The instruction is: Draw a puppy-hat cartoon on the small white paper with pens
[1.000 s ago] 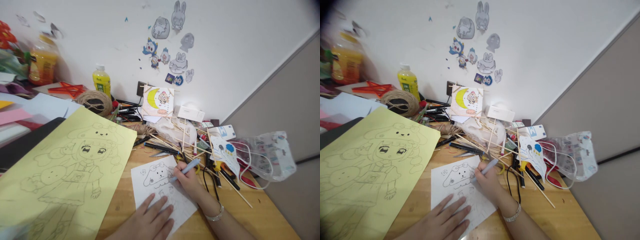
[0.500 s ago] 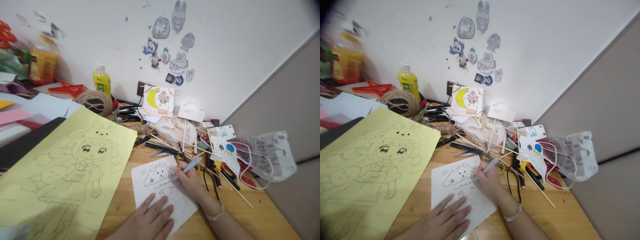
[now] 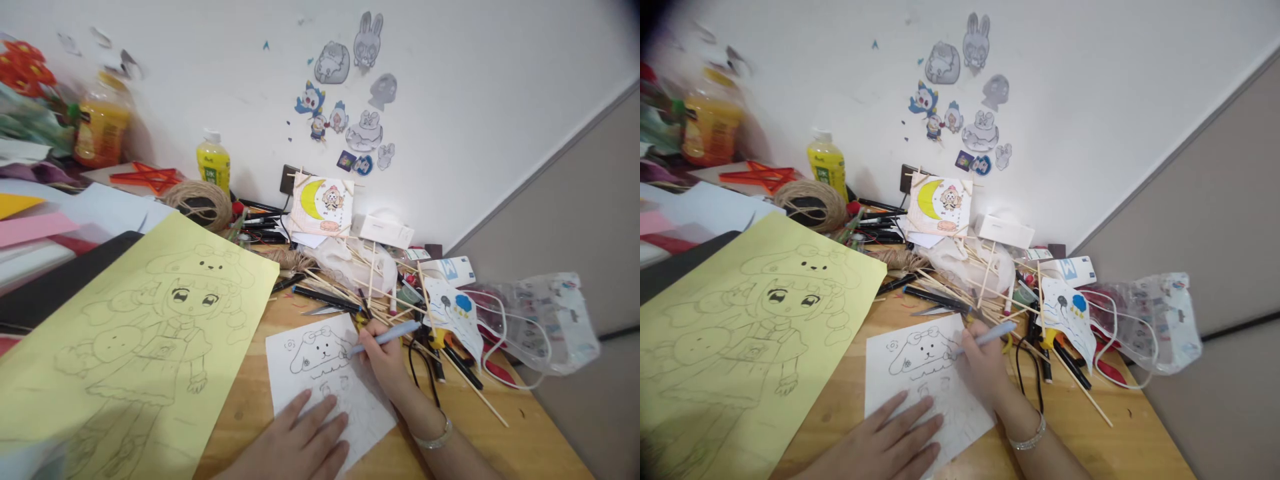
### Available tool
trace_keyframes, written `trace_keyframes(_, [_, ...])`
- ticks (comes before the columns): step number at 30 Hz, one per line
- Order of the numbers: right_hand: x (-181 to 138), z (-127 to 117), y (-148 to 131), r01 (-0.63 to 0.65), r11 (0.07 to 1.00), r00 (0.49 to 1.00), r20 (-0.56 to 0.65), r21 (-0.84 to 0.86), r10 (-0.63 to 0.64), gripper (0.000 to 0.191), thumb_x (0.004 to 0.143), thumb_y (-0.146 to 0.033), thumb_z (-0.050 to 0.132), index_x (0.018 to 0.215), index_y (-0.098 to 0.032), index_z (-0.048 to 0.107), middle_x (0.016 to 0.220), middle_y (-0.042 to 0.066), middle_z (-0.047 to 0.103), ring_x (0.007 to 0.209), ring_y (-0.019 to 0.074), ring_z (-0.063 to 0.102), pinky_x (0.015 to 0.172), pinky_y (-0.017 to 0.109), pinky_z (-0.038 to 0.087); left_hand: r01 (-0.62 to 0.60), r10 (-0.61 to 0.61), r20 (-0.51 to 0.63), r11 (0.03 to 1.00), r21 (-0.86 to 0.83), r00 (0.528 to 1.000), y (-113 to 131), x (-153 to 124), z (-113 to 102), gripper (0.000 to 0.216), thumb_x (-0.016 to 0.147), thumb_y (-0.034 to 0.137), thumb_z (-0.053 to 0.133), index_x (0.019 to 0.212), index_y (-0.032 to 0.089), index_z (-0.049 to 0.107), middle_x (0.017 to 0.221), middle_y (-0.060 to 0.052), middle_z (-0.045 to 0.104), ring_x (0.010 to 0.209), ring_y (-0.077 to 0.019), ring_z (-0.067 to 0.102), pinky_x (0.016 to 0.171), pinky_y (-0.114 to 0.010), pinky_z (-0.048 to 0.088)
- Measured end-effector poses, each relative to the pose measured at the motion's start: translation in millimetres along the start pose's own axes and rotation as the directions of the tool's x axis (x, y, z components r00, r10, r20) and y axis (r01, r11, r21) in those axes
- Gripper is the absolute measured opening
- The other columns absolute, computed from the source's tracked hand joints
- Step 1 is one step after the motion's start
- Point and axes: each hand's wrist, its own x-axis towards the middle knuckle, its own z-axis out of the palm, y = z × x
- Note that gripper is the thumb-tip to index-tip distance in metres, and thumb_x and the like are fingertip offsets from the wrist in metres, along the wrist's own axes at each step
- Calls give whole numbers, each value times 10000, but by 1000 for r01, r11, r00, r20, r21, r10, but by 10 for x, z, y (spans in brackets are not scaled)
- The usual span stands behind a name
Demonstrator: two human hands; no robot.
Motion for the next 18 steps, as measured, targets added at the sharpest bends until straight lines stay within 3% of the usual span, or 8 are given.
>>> trace_keyframes(3, [-19,23,-86,51,999,999,-13,17,-51,236,821,-337,570,625,-212,527,538,-29,537,509,137,504,530,257,424,-7,6,36,1000,13,999,-3,1,-29,299,981,264,502,1258,169,560,1311,-39,605,1154,-261,587,919,-372,463])
trace_keyframes(7, [-98,67,-140,106,993,989,99,47,-110,90,745,-284,670,794,-211,647,779,34,682,727,192,638,659,288,504,26,-26,-6,1000,-3,1000,11,4,-12,297,1013,273,422,1254,179,568,1307,-37,608,1159,-252,582,924,-372,445])
trace_keyframes(10, [-167,85,-98,83,996,982,168,10,-84,66,766,-276,658,762,-211,650,722,28,677,641,176,622,585,271,490,68,-68,-4,998,-8,998,53,17,21,291,1011,232,408,1214,167,605,1287,-58,620,1125,-256,595,899,-375,439])
trace_keyframes(14, [-187,95,-47,93,995,973,215,-31,-84,201,848,-281,578,662,-209,605,592,7,628,556,155,576,546,259,458,153,-149,75,987,-46,986,98,19,16,293,983,229,449,1166,119,649,1241,-107,643,1093,-276,590,869,-388,436])
trace_keyframes(18, [-140,122,-96,190,981,969,153,37,-193,58,827,-259,607,813,-217,643,735,24,674,667,168,629,596,260,494,101,-98,59,994,-39,993,84,19,-36,307,988,215,435,1202,135,640,1242,-81,647,1110,-270,588,891,-385,433])
